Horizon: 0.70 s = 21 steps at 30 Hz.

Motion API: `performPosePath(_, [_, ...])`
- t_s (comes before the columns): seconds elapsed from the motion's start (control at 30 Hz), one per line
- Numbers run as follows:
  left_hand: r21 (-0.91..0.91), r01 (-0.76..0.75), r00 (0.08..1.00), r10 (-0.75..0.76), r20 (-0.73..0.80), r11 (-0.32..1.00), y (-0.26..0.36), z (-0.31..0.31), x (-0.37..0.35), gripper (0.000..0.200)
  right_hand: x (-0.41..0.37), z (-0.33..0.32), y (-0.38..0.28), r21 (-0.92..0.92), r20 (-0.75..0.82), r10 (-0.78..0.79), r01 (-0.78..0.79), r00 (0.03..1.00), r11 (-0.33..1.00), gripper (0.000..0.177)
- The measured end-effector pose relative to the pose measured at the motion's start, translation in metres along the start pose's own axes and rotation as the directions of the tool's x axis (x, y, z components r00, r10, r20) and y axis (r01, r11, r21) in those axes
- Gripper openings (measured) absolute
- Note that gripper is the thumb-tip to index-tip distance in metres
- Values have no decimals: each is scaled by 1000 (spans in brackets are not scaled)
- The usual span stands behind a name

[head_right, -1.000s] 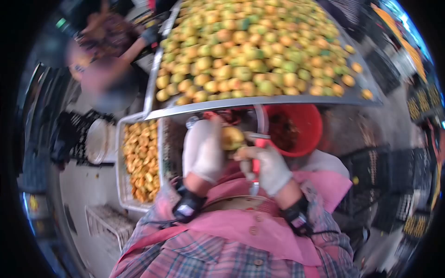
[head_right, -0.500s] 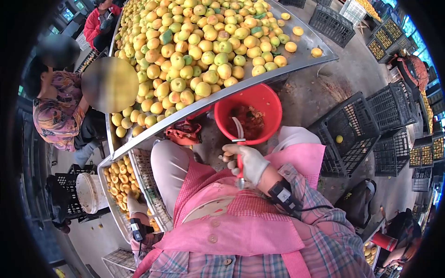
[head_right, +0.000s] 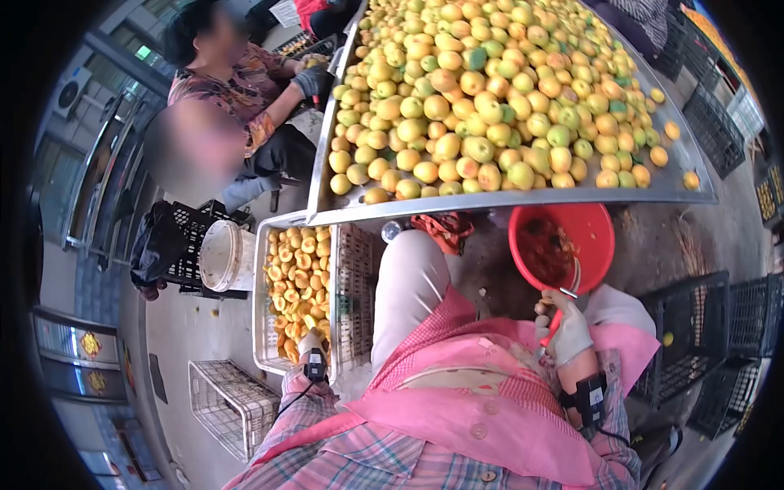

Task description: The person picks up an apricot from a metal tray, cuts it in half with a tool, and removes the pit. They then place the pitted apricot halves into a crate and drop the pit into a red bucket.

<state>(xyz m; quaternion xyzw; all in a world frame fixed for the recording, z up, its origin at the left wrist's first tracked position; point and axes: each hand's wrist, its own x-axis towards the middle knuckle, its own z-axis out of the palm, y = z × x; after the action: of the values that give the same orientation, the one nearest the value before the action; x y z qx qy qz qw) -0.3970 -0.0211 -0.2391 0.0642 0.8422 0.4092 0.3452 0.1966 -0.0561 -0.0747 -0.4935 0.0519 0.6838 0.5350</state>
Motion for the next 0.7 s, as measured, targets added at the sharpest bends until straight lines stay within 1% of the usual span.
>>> performPosePath(0.03, [-76,41,999,-41,7,996,16,7,-24,28,2,4,-6,-7,10,-11,11,1000,1000,18])
performPosePath(0.07, [-79,17,1000,-17,12,997,11,7,-13,31,-1,8,-15,-52,-39,-72,70,997,996,19])
performPosePath(0.1, [-69,16,1000,-16,1,997,9,5,-2,21,-3,9,-24,-95,-91,-139,130,986,987,21])
performPosePath(0.13, [1,14,1000,-14,-12,1000,9,5,8,24,-4,12,-31,-87,-137,-231,221,963,971,31])
performPosePath(0.17, [73,10,1000,-9,-25,997,10,3,20,26,-8,12,-39,-80,-144,-252,242,957,967,31])
performPosePath(0.2, [228,-51,999,54,-3,972,4,-2,47,29,-13,12,-50,-77,-138,-263,255,955,964,36])
performPosePath(0.23, [374,-118,993,117,26,920,1,-3,69,33,-17,14,-60,-72,-130,-276,268,952,961,40])
performPosePath(0.27, [222,-97,995,101,-6,970,4,3,73,34,-21,15,-69,-37,-143,-286,284,947,958,42])
performPosePath(0.3, [65,-72,997,74,-29,995,32,16,42,35,-21,8,-76,-27,-147,-312,312,939,950,42])
performPosePath(0.33, [22,56,998,-55,-25,998,59,26,5,33,-19,-7,-83,38,-93,-291,295,952,955,41])
performPosePath(0.37, [-131,13,996,-2,86,991,78,35,-15,28,-20,-17,-89,97,-35,-268,270,963,958,40])
performPosePath(0.43, [-335,19,980,49,195,942,120,64,-54,24,-24,-31,-101,70,-38,-320,322,947,944,37])
performPosePath(0.5, [-375,-63,900,215,379,925,166,92,-111,29,-22,-56,-111,275,125,-324,281,938,919,36])
performPosePath(0.53, [-410,-60,846,264,463,910,188,107,-139,29,-26,-65,-116,221,69,-377,354,924,909,37])
performPosePath(0.57, [-442,-54,781,313,540,895,206,122,-165,30,-33,-69,-119,226,63,-378,356,924,907,37])
performPosePath(0.6, [-428,-173,674,424,605,887,218,136,-184,29,-40,-73,-122,326,146,-397,334,906,884,37])
performPosePath(0.63, [-425,-289,544,512,665,858,227,151,-203,28,-46,-77,-123,421,224,-422,303,879,855,37])
performPosePath(0.7, [-364,-196,549,409,729,911,245,185,-244,29,-55,-82,-121,427,231,-453,329,861,842,37])
